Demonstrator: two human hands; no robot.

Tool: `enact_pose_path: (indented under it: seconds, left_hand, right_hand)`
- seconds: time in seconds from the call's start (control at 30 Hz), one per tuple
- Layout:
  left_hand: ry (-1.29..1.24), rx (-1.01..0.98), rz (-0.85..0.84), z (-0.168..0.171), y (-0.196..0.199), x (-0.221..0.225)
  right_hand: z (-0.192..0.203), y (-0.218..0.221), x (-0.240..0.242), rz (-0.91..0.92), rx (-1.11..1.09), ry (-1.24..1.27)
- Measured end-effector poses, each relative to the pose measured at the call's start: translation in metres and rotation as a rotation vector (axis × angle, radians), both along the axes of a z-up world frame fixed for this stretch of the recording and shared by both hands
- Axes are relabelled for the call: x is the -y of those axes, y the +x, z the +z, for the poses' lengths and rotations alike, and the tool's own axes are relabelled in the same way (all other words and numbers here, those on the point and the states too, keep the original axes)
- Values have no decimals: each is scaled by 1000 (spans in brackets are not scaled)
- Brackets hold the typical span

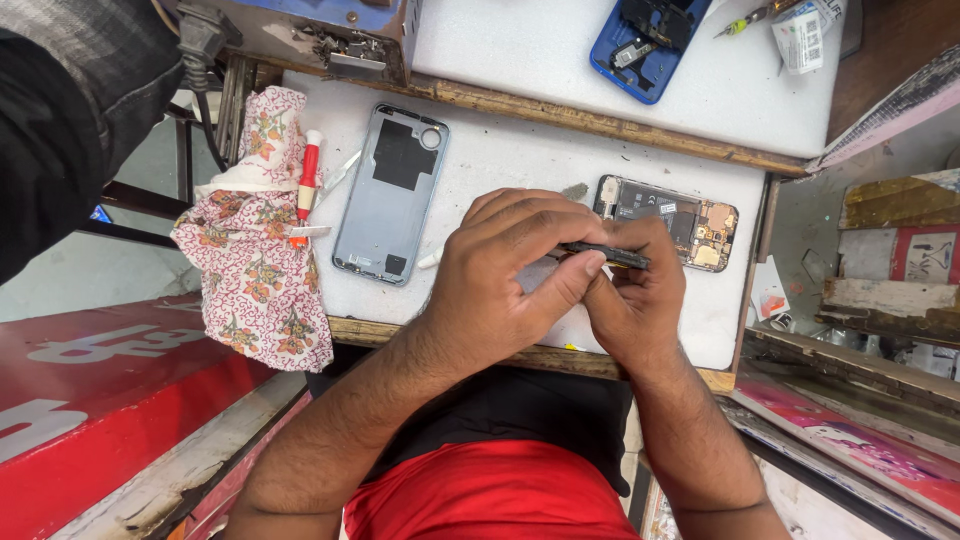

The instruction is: The person cleans the internal components of a disassembled smartphone using a brush and a cloth. They then use a screwdriver to remove screws from a small circuit board, place the board into the phone chassis, and apply adhesive from a tube to the battery area.

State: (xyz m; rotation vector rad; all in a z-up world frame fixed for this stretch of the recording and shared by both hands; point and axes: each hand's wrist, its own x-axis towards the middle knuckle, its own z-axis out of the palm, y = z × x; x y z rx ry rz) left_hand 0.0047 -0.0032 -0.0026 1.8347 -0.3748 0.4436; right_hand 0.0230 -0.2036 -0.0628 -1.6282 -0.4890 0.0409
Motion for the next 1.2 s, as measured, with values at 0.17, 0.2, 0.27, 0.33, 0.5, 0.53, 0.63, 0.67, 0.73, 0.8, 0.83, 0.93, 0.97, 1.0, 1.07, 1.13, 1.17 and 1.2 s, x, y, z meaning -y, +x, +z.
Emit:
enact_pose_path:
  seconds: [0.17,0.2,0.27,0.33,0.5,0.53,0.63,0.67,0.73,0.8,0.83,0.93,0.97,1.0,1.07,1.13,1.17,1.2]
  left_hand:
    - [13,-29,33,1,2,3]
    - [14,-35,28,2,4,3]
    - [-12,-63,-69,1,10,-3]
    - [-67,-116,-143,1,13,-10]
    - [-123,-156,-117,1,13,-9]
    - [-89,-130,-78,1,13,-6]
    - [-10,-68,20,-2,14,3]
    - [0,-57,39,-3,14,5]
    - [5,-46,70,-5,12,10]
    - [-6,-45,94,-5,8,13]
    - [-16,-47,86,-6,8,15]
    - [-12,-43,53,-8,13,15]
    - [11,-37,32,-9,17,13]
    - [34,-31,10,-11,20,11]
    - [-3,-76,-9,-14,21,2]
    - [-9,-84,-12,-17,20,1]
    - [4,-69,-6,-17,20,3]
    - [20,-46,1,-17,21,4]
  right_hand:
    - [1,5,0,2,-47,17]
    - [2,7,0,-6,-73,19]
    - [5,11,1,26,-123,68]
    - [9,13,2,39,-167,83]
    - [17,14,-1,41,-199,53]
    - [18,14,-1,32,-197,42]
    - [18,11,-2,9,-188,2]
    - [17,10,-2,2,-181,-13]
    - [16,8,-1,-14,-164,-35]
    - [14,6,-2,-30,-144,-48]
    - [15,6,-2,-31,-144,-55]
    - [22,10,-5,-22,-113,-54]
    - [27,13,-5,-14,-82,-40]
    - [32,15,-6,-9,-51,-27]
    - [43,17,-5,-59,16,-37]
    - [53,19,-4,-95,125,-53]
    - [58,20,-4,-105,202,-63]
    - [61,23,-5,-105,280,-106]
